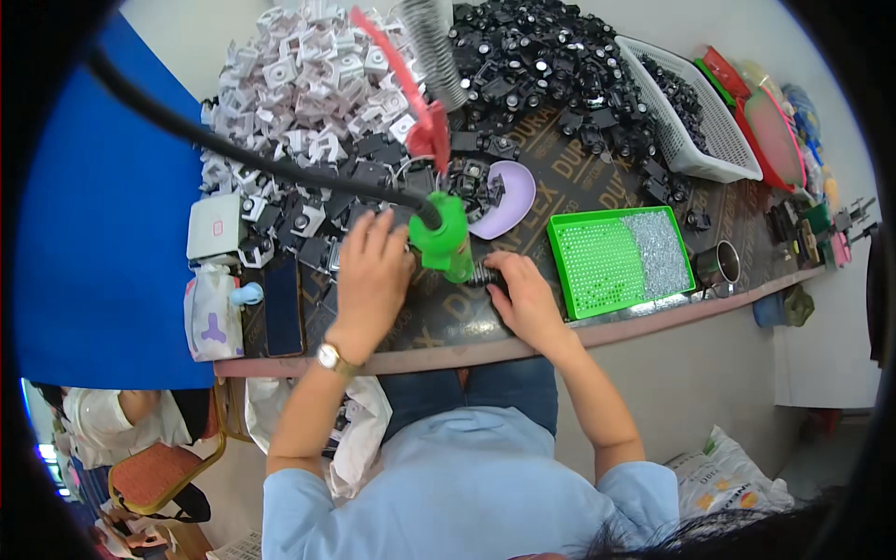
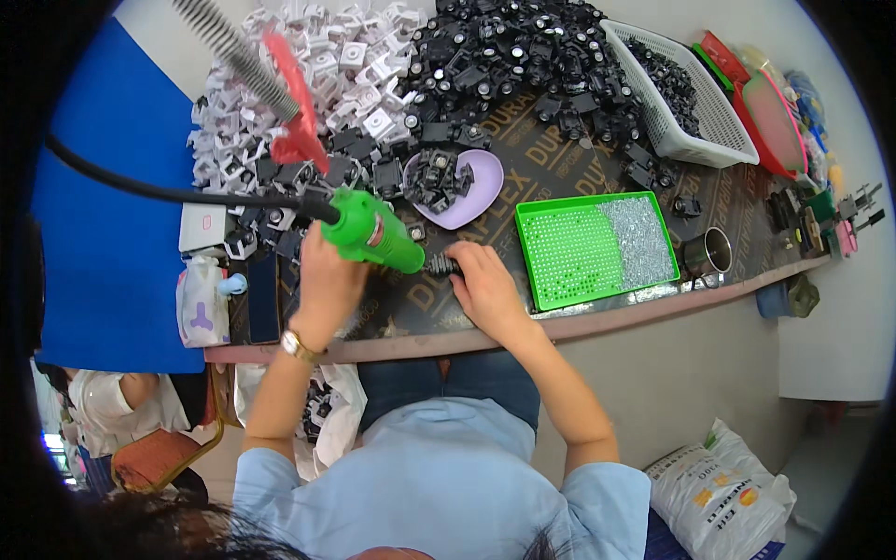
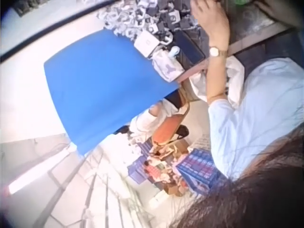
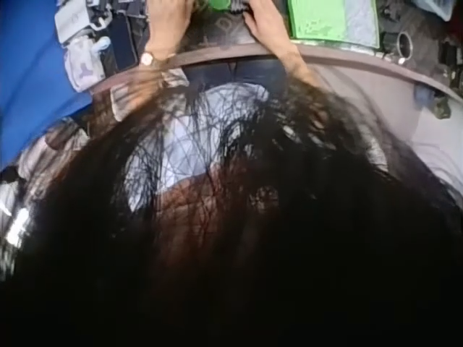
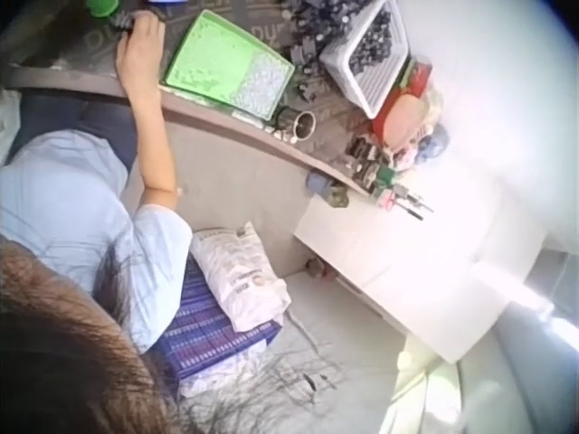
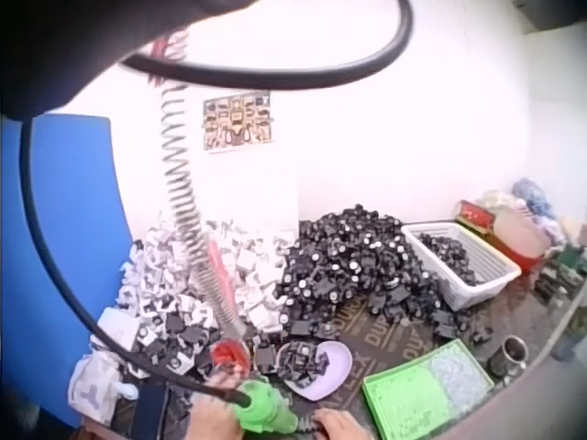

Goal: The person assembles electronic cooling fans into plastic housings by hand, securing them with screws using an electric screwdriver.

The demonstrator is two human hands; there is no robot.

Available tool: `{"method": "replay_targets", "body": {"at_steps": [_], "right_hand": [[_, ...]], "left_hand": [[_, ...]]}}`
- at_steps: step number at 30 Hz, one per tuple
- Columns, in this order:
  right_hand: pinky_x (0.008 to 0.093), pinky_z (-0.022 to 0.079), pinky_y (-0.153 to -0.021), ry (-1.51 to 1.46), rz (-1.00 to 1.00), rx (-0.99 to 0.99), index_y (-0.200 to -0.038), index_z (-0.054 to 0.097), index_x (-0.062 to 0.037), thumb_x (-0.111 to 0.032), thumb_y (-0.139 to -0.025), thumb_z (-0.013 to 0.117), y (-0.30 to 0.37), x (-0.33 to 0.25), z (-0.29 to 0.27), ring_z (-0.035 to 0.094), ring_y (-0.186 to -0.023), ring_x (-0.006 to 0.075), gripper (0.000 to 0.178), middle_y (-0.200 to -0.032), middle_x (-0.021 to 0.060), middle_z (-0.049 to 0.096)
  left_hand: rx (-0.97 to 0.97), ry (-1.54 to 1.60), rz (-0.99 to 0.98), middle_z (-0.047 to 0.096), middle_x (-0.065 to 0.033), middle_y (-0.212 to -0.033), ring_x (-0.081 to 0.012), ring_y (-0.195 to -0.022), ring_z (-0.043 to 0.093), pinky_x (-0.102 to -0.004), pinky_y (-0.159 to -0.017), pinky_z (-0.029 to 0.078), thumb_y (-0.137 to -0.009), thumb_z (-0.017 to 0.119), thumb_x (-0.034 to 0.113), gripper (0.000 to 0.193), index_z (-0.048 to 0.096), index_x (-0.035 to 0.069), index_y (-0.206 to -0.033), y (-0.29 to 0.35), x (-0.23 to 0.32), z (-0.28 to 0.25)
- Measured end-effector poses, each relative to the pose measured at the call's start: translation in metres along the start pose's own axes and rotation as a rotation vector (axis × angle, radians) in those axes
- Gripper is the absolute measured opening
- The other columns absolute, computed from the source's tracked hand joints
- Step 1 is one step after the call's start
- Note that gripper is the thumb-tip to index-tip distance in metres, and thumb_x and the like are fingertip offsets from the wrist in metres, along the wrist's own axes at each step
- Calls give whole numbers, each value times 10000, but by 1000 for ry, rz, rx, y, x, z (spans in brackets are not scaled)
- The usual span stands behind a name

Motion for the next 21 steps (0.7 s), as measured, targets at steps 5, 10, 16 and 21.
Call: {"method": "replay_targets", "body": {"at_steps": [5,10,16,21], "right_hand": [[432,476,-892,-58,28,25,-1162,586,-15,-15,-809,698,4,1,-3,544,-1047,376,371,-1102,159,558],[429,488,-859,-85,62,80,-1195,621,-25,-28,-810,721,8,1,-9,545,-1004,357,398,-1079,148,551],[432,485,-864,-150,90,124,-1220,608,-13,-43,-814,728,8,5,-15,549,-1006,365,424,-1075,156,566],[433,482,-848,-174,99,149,-1145,609,-13,-59,-811,741,6,12,-15,559,-988,371,363,-1058,154,574]], "left_hand": [[79,69,82,646,-146,-1047,-364,-1026,589,-432,-876,480,-856,656,60,219,639,42,-1074,-95,-63,29],[-310,110,-145,682,-252,-1114,-428,-1033,651,-466,-886,522,-778,791,316,528,627,-25,-1147,-185,-131,104],[-244,-105,-201,603,-301,-1154,-454,-1023,647,-496,-858,558,-736,829,261,598,562,-23,-1190,-197,-119,131],[-306,-57,-83,618,-294,-1119,-443,-1054,631,-491,-892,538,-706,827,307,609,605,-30,-1163,-205,-122,127]]}}
Point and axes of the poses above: each hand's wrist, its own y-axis away from the middle knuckle, its own z-axis out of the palm, x = y × z, the point moved 7 cm from there along -y, towards the middle knuckle
